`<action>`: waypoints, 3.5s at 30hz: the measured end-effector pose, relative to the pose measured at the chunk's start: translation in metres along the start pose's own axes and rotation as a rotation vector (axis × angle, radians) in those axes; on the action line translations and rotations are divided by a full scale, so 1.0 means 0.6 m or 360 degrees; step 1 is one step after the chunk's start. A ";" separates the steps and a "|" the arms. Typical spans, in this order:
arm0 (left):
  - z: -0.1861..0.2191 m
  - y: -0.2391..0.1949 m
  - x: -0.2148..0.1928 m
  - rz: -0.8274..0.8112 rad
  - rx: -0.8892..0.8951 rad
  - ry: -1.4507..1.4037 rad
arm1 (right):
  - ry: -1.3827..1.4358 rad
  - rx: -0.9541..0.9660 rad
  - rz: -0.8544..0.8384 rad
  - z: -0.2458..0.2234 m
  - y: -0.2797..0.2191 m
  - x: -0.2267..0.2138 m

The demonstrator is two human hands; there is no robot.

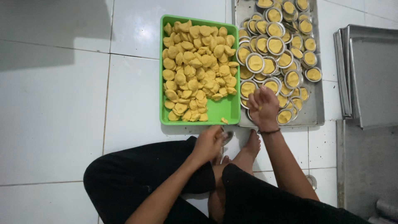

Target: The person sits on the floor and repeatedly takes yellow dough pieces from a green tray, places them into small round metal molds, and presses them down by hand. The filled molds are then placed onto a metal baking sheet.

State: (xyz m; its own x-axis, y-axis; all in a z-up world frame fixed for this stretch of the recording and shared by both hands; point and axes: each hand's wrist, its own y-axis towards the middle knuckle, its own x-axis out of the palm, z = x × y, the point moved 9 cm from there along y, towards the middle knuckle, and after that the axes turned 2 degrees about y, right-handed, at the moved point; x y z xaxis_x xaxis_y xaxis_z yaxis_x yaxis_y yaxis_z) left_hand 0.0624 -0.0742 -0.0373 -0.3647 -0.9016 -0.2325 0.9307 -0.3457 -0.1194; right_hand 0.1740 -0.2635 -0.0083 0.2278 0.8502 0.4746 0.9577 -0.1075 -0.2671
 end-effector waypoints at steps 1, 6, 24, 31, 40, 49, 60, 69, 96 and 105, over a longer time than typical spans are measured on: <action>-0.033 0.009 -0.003 0.0095 -0.0103 -0.0128 | -0.0028 -0.0041 0.0112 0.005 -0.007 -0.013; -0.093 0.026 -0.052 0.0444 -0.0362 -0.0465 | -0.0303 -0.0151 0.0106 0.037 -0.053 0.019; -0.010 0.015 -0.047 0.0135 -0.0047 -0.1413 | -0.1140 -0.0054 -0.0507 0.076 -0.134 0.158; 0.034 0.014 -0.084 0.0222 0.0155 -0.1329 | -0.1076 -0.0069 -0.0652 0.051 -0.131 0.187; 0.034 0.012 -0.084 0.0153 0.0025 -0.1480 | -0.1324 -0.0568 -0.0538 -0.016 -0.135 0.209; 0.004 0.010 -0.054 0.0045 -0.0013 -0.1484 | -0.1596 -0.0659 -0.0477 -0.005 -0.131 0.196; 0.019 0.008 -0.070 0.0121 -0.0051 -0.1393 | -0.1466 -0.0575 -0.0531 -0.005 -0.146 0.192; -0.065 0.019 -0.075 0.0277 0.0026 -0.0980 | -0.1467 -0.0462 -0.0522 0.009 -0.142 0.185; -0.087 0.035 -0.051 0.0327 -0.0347 -0.1227 | -0.2460 0.0092 -0.0098 0.098 -0.093 0.025; -0.060 0.032 -0.054 0.0172 -0.0354 -0.1033 | -0.2541 -0.0100 -0.0411 0.111 -0.071 0.038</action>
State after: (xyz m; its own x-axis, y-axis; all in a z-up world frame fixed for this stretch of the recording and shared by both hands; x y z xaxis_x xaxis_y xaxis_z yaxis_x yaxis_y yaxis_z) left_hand 0.0912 -0.0422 -0.0671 -0.1156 -0.9251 0.3618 0.9080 -0.2461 -0.3391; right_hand 0.1267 -0.2049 -0.0420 -0.2992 0.4846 -0.8220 0.9539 0.1299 -0.2706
